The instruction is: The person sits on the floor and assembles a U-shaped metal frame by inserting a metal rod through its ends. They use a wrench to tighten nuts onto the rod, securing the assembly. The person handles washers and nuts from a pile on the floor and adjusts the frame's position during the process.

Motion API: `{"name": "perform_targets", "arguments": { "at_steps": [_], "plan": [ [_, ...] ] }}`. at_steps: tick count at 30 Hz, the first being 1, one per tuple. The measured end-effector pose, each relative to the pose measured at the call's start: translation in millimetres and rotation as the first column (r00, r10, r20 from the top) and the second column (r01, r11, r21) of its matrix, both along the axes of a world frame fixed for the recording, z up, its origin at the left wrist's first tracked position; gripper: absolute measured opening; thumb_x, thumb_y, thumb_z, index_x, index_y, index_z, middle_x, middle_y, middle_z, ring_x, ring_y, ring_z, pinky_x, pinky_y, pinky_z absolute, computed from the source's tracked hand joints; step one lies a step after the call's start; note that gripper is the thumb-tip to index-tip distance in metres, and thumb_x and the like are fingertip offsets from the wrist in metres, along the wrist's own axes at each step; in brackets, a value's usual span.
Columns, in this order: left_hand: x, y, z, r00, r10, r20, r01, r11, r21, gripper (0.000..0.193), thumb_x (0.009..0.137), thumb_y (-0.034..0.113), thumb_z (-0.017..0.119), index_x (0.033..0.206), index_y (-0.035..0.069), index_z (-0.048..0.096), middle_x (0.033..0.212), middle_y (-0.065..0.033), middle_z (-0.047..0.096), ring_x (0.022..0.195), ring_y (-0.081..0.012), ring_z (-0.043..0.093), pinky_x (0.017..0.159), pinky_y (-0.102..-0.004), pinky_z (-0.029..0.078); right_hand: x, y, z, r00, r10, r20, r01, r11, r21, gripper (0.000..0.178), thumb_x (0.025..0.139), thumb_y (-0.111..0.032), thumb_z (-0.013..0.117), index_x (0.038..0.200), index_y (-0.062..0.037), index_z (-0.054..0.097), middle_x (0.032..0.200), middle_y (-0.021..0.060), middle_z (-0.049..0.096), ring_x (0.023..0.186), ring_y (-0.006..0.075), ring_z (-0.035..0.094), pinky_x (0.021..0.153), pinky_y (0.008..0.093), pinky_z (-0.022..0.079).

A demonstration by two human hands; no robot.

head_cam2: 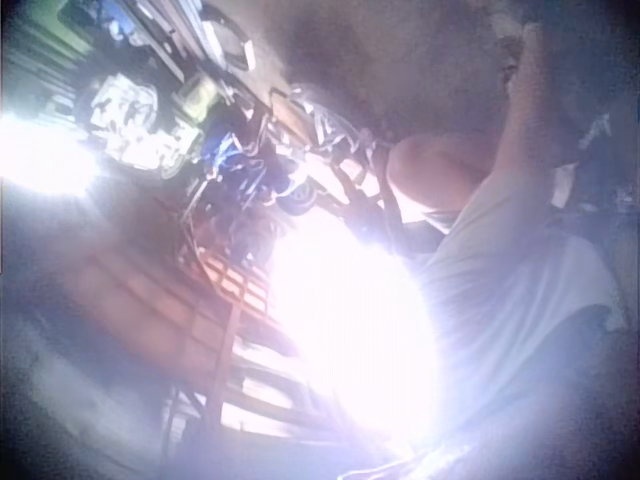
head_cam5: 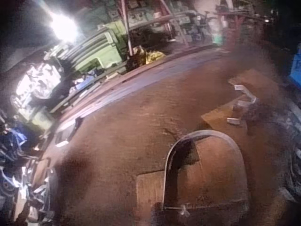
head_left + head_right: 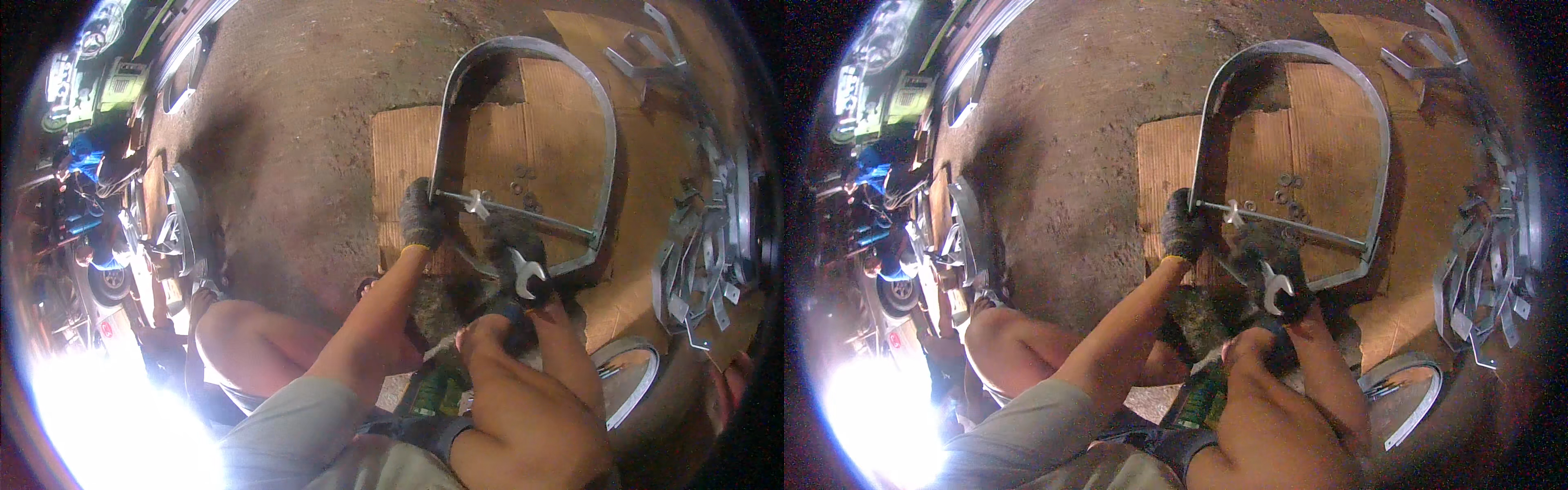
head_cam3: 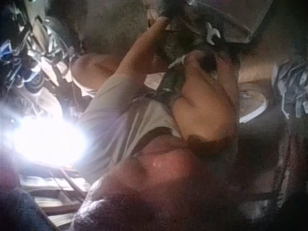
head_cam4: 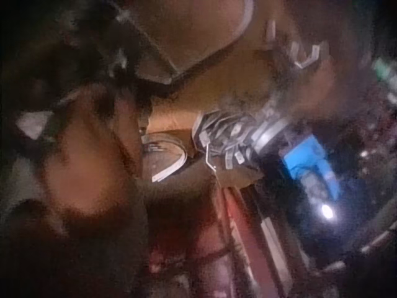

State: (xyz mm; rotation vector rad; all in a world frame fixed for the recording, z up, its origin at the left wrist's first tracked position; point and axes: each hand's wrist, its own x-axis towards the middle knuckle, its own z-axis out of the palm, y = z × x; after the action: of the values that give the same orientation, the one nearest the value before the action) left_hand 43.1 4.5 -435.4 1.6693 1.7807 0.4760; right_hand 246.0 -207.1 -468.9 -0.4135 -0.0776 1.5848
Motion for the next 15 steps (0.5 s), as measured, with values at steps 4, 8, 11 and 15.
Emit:
{"name": "perform_targets", "arguments": {
  "at_steps": [4,8,11,15],
  "plan": [
    [17,0,28,0.998,0.015,-0.061,-0.025,0.985,-0.173,0.031,0.085,0.025,0.074,0.109,0.010,0.065,0.110,-0.0226,0.067,0.108,-0.0466,0.064,0.089,-0.0524,0.052,-17,32,70,0.777,0.009,0.630,-0.049,0.998,0.045,0.062,0.094,-0.020,0.068,0.151,-0.0092,0.047,0.142,0.0136,0.060,0.138,0.0296,0.050,0.121,0.0464,0.033],
    [-4,6,28,0.991,-0.122,-0.060,0.114,0.985,-0.128,0.046,0.082,0.038,0.078,0.114,0.010,0.061,0.117,-0.0248,0.065,0.112,-0.0478,0.063,0.093,-0.0521,0.052,0,40,130,0.590,0.026,0.807,0.140,0.981,-0.134,0.058,0.095,-0.022,0.066,0.148,-0.0083,0.049,0.140,0.0140,0.061,0.135,0.0292,0.052,0.118,0.0456,0.036],
    [-4,16,39,0.973,-0.221,-0.063,0.191,0.929,-0.317,0.062,0.087,0.035,0.078,0.138,0.008,0.054,0.131,-0.0248,0.064,0.113,-0.0436,0.066,0.095,-0.0498,0.054,31,11,167,0.523,-0.032,0.852,0.347,0.921,-0.178,0.054,0.096,-0.023,0.066,0.146,-0.0077,0.050,0.139,0.0142,0.061,0.133,0.0289,0.053,0.116,0.0449,0.038],
    [-49,-4,18,0.972,-0.104,0.210,0.157,0.955,-0.253,0.085,0.088,0.042,0.076,0.155,0.005,0.039,0.143,-0.0264,0.057,0.127,-0.0434,0.060,0.106,-0.0496,0.049,49,-30,232,0.455,-0.140,0.879,0.505,0.854,-0.126,0.050,0.098,-0.024,0.064,0.143,-0.0068,0.052,0.137,0.0146,0.062,0.131,0.0285,0.055,0.114,0.0440,0.040]
  ]
}}
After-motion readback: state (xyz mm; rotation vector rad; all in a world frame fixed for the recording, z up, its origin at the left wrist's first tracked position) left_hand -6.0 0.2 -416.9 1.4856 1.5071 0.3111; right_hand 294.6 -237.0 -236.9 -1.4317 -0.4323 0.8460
